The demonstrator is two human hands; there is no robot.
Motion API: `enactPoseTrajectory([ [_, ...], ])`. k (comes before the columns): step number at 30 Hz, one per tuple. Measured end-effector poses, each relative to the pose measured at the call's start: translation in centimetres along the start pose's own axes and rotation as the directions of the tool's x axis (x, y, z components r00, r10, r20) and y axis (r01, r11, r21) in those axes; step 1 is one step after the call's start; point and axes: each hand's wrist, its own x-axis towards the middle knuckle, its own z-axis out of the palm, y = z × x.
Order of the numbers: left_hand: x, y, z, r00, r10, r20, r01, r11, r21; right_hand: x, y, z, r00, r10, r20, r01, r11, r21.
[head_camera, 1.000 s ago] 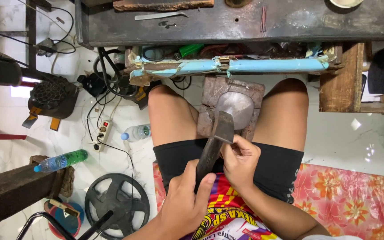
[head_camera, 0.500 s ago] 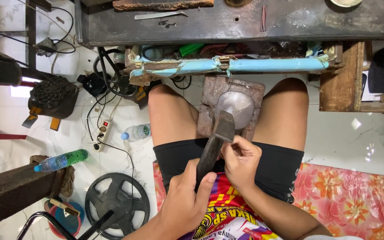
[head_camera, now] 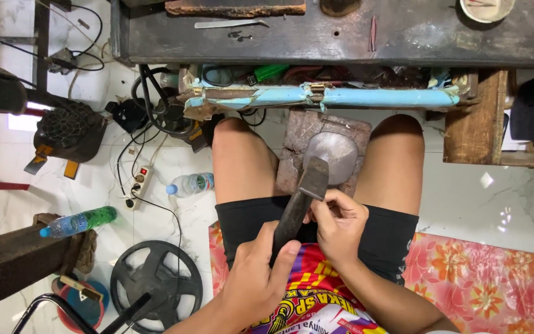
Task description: Hammering a small piece of metal on an anvil to shape it as part of a jewelry making process.
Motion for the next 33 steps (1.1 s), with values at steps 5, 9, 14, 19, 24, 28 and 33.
enactPoseTrajectory([
  [5,0.2,-3.0,0.6,0.995,-0.065,-0.076,0.067,0.998,0.02,0.5,-0.8,0.2,0.997,0.064,-0.042,-0.064,0.998,0.001],
  [9,1.2,-6.5,2.2,0.986,-0.131,-0.107,0.135,0.99,0.032,0.7,-0.6,-0.3,0.995,0.099,-0.007,-0.099,0.995,0.013],
  [14,2.4,-9.3,3.3,0.976,-0.201,-0.08,0.202,0.979,0.0,0.8,-0.2,-0.8,0.992,0.116,0.047,-0.119,0.99,0.076],
  [19,2.5,-8.9,3.1,0.955,-0.292,-0.042,0.295,0.952,0.077,0.7,-0.3,-1.3,0.992,0.093,0.084,-0.097,0.994,0.044],
  [24,2.7,-8.9,3.0,0.97,-0.238,-0.039,0.24,0.969,0.052,0.8,-0.3,-1.3,0.991,0.109,0.078,-0.113,0.993,0.047],
  [28,2.6,-8.5,3.2,0.966,-0.257,-0.033,0.258,0.964,0.056,0.8,-0.5,-1.3,0.99,0.115,0.077,-0.119,0.991,0.06],
  [33,2.7,-9.1,3.6,0.981,-0.181,-0.07,0.185,0.981,0.061,1.0,0.2,-1.4,0.988,0.139,0.061,-0.144,0.986,0.079],
])
